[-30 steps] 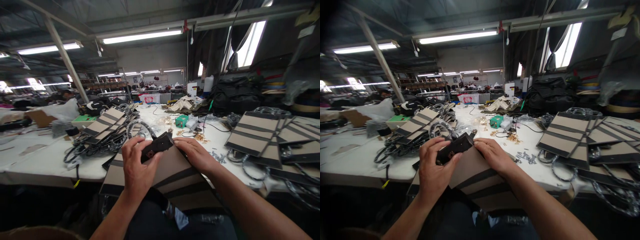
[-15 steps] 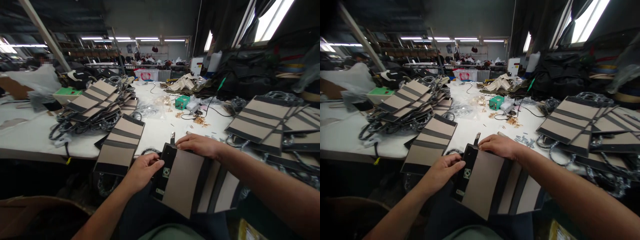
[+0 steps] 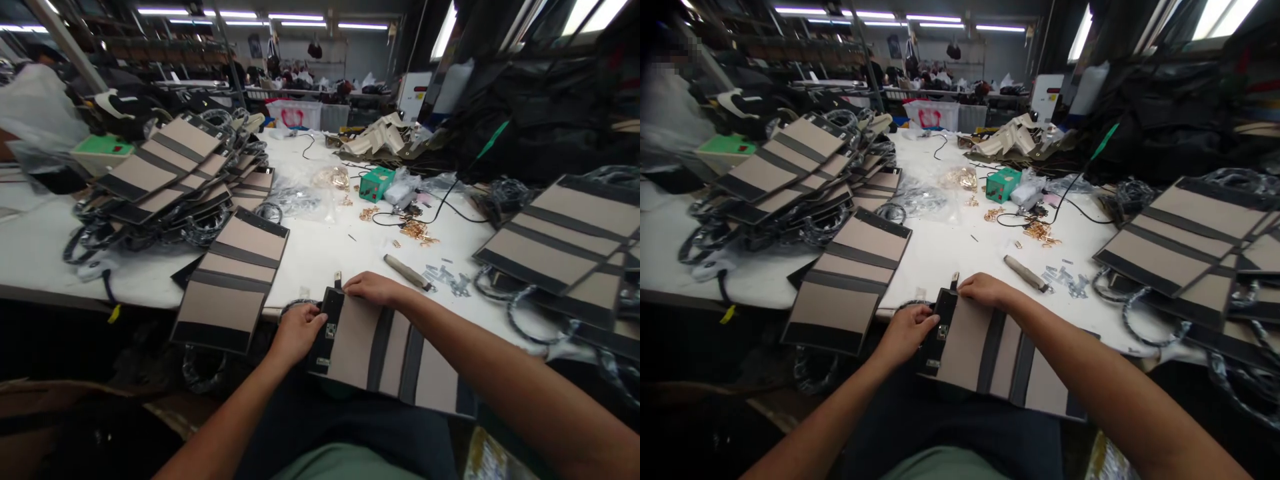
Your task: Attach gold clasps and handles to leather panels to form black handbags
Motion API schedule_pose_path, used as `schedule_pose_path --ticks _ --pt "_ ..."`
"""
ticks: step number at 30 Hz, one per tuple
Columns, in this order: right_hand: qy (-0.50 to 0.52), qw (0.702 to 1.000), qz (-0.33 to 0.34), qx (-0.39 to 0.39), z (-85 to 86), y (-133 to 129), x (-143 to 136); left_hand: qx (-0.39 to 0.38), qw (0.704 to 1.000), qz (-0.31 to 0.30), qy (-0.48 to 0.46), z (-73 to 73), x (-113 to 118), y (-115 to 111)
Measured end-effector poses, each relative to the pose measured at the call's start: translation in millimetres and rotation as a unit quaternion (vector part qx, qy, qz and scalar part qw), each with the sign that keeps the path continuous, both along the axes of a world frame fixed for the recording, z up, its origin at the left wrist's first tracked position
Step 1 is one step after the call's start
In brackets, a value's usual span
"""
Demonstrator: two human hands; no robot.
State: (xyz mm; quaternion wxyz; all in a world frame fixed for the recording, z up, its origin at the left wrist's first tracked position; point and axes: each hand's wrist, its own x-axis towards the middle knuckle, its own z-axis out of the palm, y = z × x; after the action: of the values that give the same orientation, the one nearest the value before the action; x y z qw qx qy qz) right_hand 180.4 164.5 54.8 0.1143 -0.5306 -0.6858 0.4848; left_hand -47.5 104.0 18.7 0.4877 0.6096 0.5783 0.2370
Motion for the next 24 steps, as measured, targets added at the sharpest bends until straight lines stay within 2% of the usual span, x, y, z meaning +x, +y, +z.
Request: schedule_pose_path --ticks 3,5,7,9,11,14,16,19,24 --pt "-0.030 0.997 -0.047 0.043 -9.9 -7 1 0.006 0.999 0.008 0.036 -5.5 2 7" --pt "-0.031 0.991 -0.068 0.109 -16.8 -18 2 0.013 0.998 0.006 0.061 -5.4 3 10" --pt "-0.019 0.980 -0.071 0.184 -24.7 -30 3 0.020 0.997 0.001 0.080 -2.0 4 11" --pt "-0.007 0.973 -0.067 0.221 -31.9 -38 4 0.047 0.992 -0.014 0.119 4.7 4 10" --pt "-0.001 0.974 -0.071 0.216 -36.4 -40 4 0.116 0.972 -0.040 0.203 13.4 3 8" --pt "-0.003 0.981 -0.073 0.182 -37.1 -36 2 0.263 0.911 -0.091 0.304 22.1 1 6" --pt "-0.007 0.983 -0.069 0.171 -35.0 -34 0 0.336 0.889 -0.121 0.288 20.4 0 8" --pt "-0.009 0.982 -0.073 0.174 -31.1 -35 -1 0.380 0.885 -0.152 0.221 8.9 -2 15" --pt "-0.015 0.973 -0.085 0.212 -32.8 -38 -2 0.404 0.888 -0.125 0.180 -11.2 -4 30"
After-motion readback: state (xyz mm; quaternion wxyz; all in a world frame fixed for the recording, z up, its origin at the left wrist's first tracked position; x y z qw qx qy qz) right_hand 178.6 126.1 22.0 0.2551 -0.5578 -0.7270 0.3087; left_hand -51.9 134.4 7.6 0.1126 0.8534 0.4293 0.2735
